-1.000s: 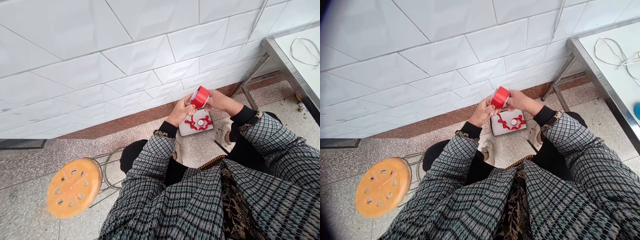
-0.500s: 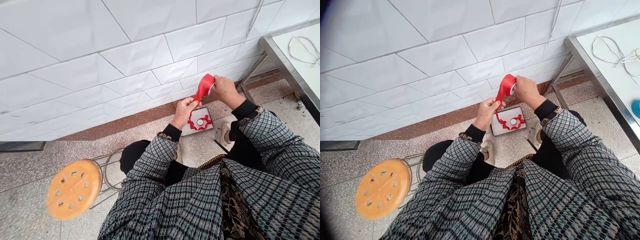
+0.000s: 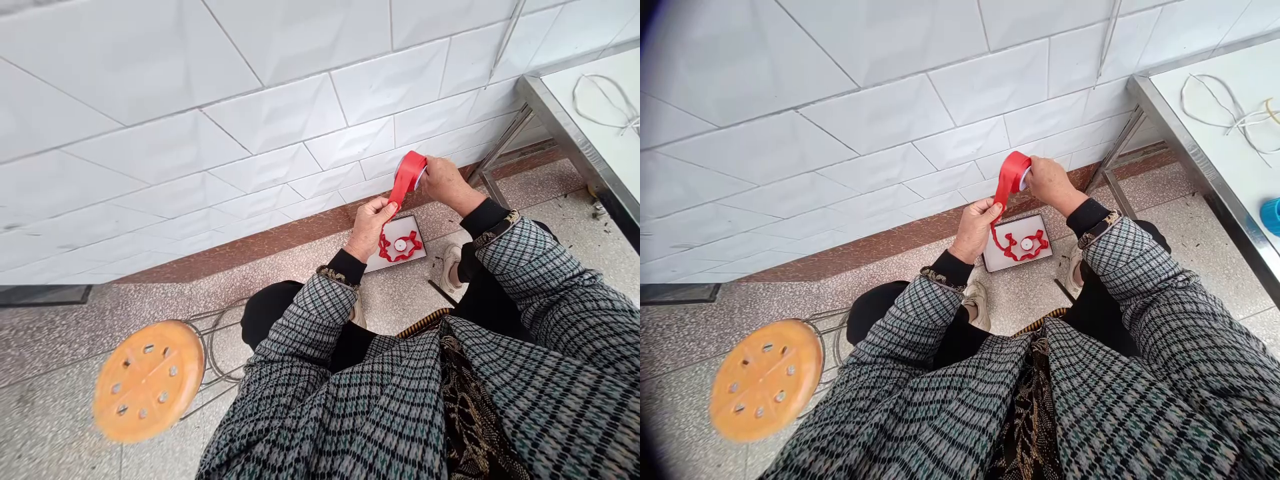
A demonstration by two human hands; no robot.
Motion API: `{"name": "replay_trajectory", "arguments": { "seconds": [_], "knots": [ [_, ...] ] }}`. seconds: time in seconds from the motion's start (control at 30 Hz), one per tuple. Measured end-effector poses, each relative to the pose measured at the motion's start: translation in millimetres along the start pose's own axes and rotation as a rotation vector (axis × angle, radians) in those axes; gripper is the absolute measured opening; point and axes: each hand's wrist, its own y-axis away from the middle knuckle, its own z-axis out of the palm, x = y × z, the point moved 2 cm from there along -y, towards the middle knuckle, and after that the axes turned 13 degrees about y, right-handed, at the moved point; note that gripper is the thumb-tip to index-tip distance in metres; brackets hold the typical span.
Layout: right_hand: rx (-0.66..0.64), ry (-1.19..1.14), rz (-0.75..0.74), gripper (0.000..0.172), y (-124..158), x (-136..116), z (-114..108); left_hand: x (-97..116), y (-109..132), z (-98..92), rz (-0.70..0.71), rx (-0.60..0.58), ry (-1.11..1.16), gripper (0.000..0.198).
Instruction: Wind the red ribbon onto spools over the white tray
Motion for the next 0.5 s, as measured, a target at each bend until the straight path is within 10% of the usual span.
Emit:
{"name": "replay_trajectory", "arguments": {
  "seconds": [0.23,0.5],
  "knots": [
    [-0.296,-0.623,0.021,0.035,4,-5,-1,6,2,-1.8,0.093,-0.007,-0.145,0.038],
    [-0.411,-0.77,0.13,0.044,4,-11,-5,12,1,-7.8,0.254,0.086,-0.373,0.009]
  ]
}}
